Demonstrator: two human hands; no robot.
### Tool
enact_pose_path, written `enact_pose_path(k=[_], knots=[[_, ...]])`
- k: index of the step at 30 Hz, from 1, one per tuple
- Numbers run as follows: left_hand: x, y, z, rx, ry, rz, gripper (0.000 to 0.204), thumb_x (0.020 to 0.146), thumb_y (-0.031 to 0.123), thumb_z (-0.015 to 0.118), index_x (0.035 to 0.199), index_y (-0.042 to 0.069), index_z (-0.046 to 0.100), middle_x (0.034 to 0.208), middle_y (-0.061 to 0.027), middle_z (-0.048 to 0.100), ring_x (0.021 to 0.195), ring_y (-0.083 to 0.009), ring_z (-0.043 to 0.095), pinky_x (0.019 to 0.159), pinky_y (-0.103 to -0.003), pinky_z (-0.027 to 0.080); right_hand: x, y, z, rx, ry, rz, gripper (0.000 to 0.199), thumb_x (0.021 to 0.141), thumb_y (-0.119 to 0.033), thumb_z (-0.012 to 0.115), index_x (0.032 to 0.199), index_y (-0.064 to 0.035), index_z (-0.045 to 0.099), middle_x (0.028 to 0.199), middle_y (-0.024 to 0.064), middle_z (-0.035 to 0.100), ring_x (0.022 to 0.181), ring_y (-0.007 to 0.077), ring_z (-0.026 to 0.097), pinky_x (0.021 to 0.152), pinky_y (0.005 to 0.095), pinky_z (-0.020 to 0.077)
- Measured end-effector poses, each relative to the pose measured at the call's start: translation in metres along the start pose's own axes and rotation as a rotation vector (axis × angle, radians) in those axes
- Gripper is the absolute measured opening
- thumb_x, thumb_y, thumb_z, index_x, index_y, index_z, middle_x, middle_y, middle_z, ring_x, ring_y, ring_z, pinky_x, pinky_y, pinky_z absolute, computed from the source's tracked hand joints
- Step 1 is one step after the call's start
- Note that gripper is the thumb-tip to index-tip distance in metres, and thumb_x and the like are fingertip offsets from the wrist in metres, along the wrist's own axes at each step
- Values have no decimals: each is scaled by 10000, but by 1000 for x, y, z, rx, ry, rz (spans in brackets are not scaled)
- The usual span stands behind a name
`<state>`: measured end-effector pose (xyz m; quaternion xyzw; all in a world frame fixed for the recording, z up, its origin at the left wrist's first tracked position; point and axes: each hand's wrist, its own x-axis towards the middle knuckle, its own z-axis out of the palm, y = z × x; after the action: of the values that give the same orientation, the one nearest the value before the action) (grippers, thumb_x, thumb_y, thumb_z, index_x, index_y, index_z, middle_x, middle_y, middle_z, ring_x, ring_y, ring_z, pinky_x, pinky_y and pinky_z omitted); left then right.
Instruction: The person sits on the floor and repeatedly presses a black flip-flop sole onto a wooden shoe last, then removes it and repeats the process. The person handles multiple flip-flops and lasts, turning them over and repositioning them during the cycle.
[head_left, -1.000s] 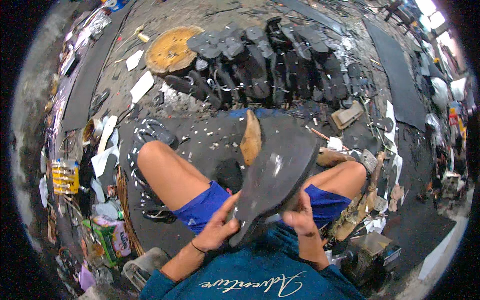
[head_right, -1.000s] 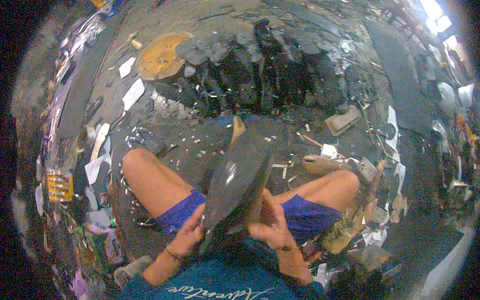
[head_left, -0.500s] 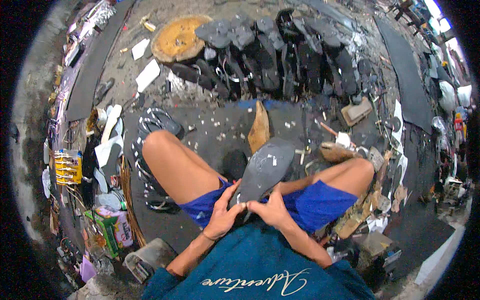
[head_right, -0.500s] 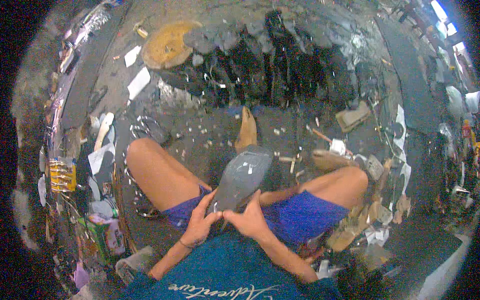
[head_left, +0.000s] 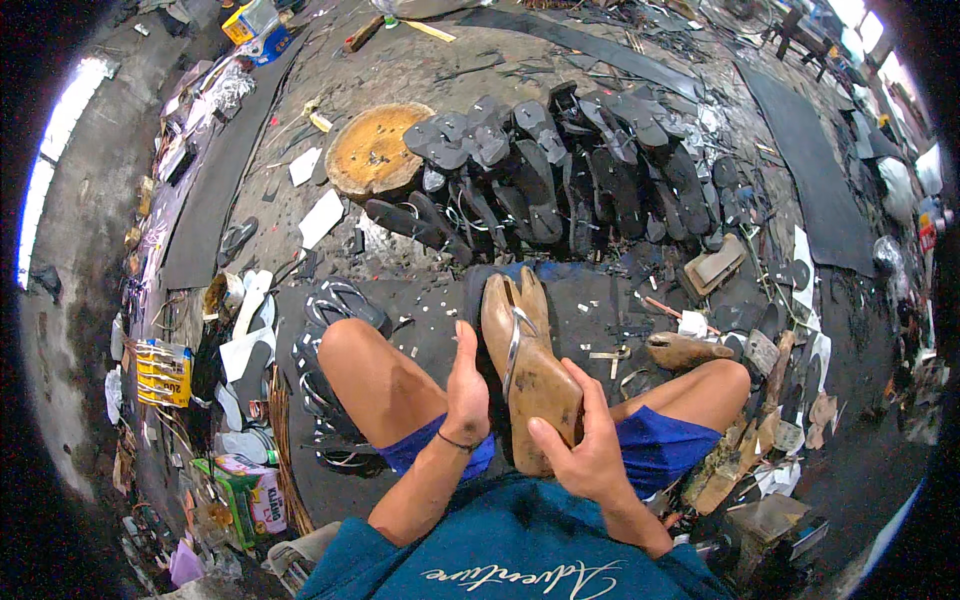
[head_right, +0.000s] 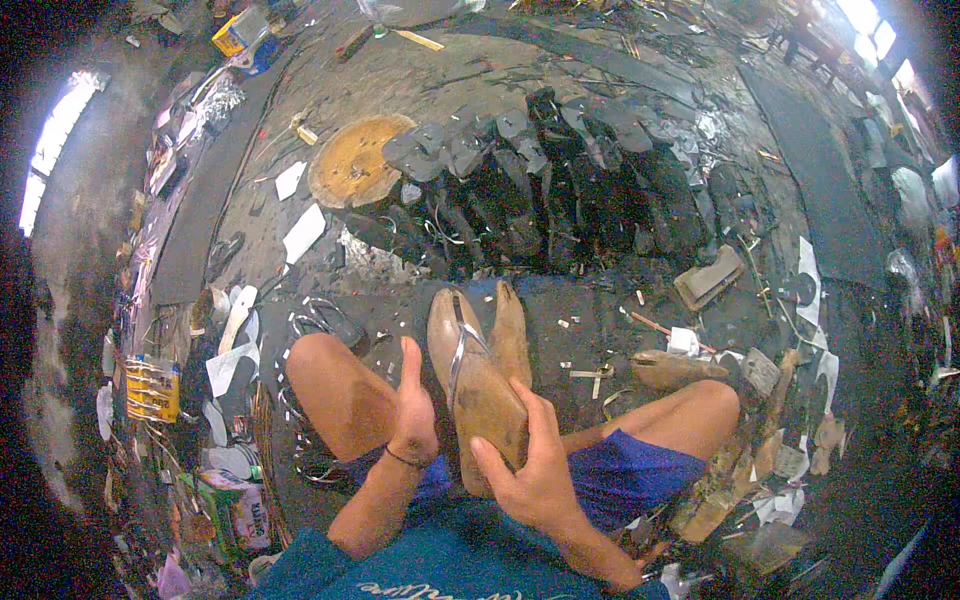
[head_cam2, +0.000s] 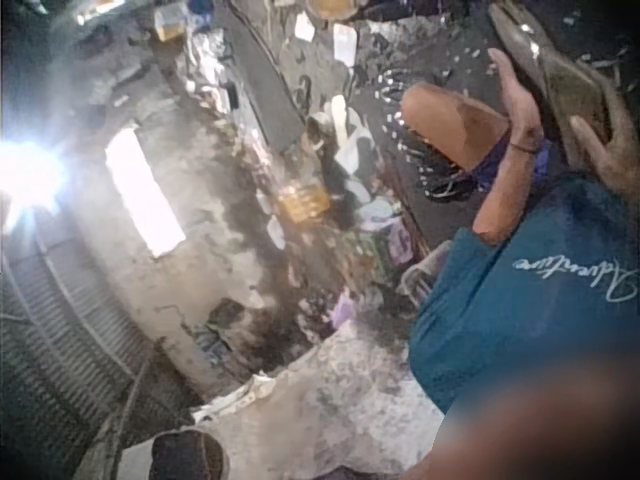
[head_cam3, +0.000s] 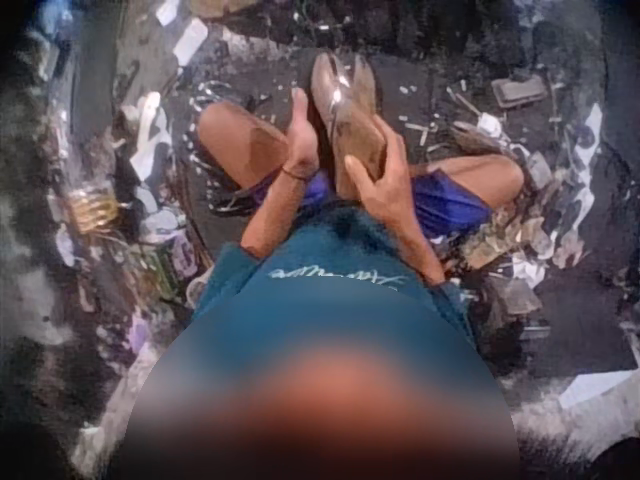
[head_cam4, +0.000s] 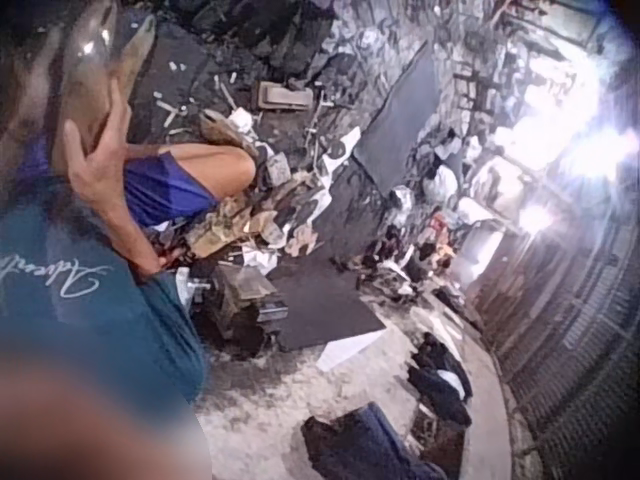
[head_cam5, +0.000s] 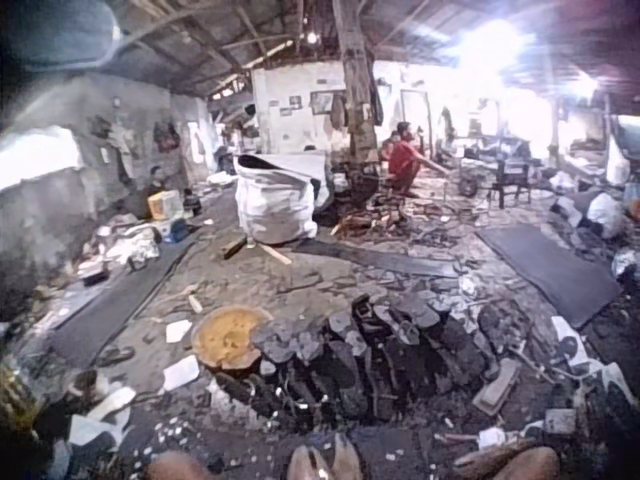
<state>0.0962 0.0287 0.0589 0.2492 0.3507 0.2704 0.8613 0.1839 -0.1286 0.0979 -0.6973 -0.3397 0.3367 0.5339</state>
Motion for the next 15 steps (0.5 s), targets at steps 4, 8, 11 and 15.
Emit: enact_pose_path(k=[4,8,11,15], knots=[[29,52,-3,0,170,79,847,982,728,289,1347,6,538,1186,-176,670,929,-285,702,863,-422,583,-5,36,-46,204,-155,134,722,850,-180,764,1446,26,413,1358,193,566,1253,273,564,1057,398,455],[18,51,-8,-76,-314,19,887,951,749,340,1437,13,434,1237,-232,645,922,-347,716,822,-399,613,36,106,-55,-323,164,226,628,830,-151,740,1372,23,475,1292,225,576,1233,354,563,1051,428,446],[-1,18,-3,-143,-365,-37,716,999,533,468,1482,12,371,1384,-247,533,1192,-350,609,956,-466,561,67,124,-55,-662,249,235,505,844,-82,655,1324,6,523,1309,244,532,1211,450,515,1043,473,438],[-11,-7,5,-281,-344,-184,664,1008,456,509,1482,15,366,1424,-222,501,1277,-334,550,1023,-488,520,87,76,-57,22,166,-8,414,880,-145,707,1265,-40,598,1415,192,509,1307,340,520,1063,441,440]])
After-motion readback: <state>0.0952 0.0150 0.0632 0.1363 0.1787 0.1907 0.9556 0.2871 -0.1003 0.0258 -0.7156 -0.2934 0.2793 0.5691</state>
